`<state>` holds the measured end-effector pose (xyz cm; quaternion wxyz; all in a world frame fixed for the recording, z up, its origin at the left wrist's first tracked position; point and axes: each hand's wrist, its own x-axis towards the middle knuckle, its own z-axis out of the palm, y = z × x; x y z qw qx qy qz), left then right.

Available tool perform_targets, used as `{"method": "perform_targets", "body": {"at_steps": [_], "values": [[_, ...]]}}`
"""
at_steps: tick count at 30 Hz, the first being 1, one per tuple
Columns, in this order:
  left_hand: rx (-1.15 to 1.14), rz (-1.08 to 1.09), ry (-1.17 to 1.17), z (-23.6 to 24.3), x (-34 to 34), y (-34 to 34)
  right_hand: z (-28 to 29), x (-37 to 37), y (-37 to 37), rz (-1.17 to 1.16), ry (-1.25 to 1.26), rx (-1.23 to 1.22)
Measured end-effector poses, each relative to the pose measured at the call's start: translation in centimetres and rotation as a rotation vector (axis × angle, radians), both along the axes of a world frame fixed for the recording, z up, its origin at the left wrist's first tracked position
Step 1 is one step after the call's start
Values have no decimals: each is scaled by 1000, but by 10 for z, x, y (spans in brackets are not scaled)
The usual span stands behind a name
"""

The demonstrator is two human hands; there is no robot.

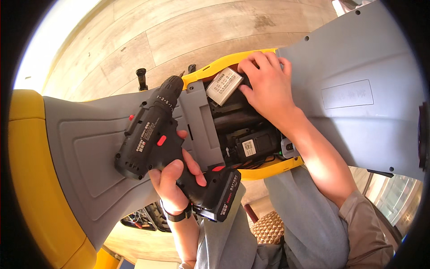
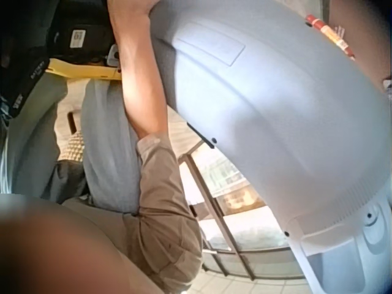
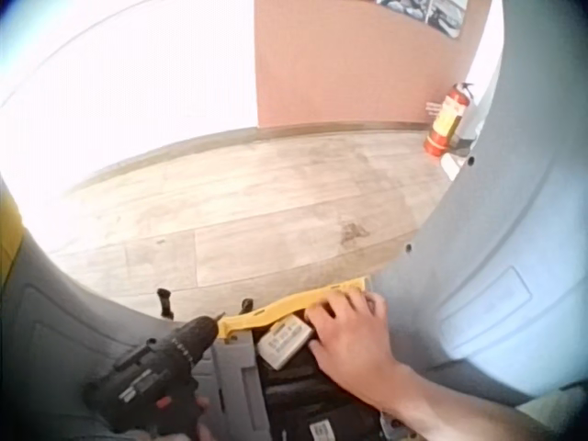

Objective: Using a power drill to adjust or repair internal components of a yellow electric scooter.

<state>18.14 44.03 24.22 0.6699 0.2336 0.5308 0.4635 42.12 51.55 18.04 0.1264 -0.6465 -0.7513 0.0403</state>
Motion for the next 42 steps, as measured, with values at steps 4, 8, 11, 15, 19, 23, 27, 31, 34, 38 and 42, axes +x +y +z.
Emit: {"method": "perform_targets", "body": {"at_steps": [4,8,11,15,19,23,27,31,34,38,42], "values": [[19,17,-13,3,-4,-2,5,-9,-4,9,-31,17],[16,10,-5,1,-2,-1,2,-7,-7,23,-94,67],[22,5,-3,1,-3,-1,3,-2,-8,-11,-92,-35],[31,9,-3,0,-3,-1,-5,2,-13,70,-56,41],[26,9,2,0,-2,-1,-8,1,-14,38,22,5],[30,11,-6,2,-3,1,-7,-2,-13,11,45,3],[17,5,-6,1,-2,1,-4,-2,-15,15,13,-18],[10,17,0,3,-2,1,18,-7,-21,33,16,28],[11,15,6,0,-3,-1,20,-13,-27,156,50,-165],[5,5,0,2,2,2,2,-20,-37,360,38,-302],[-1,8,22,5,-1,1,-1,-23,-39,357,96,-308]]}}
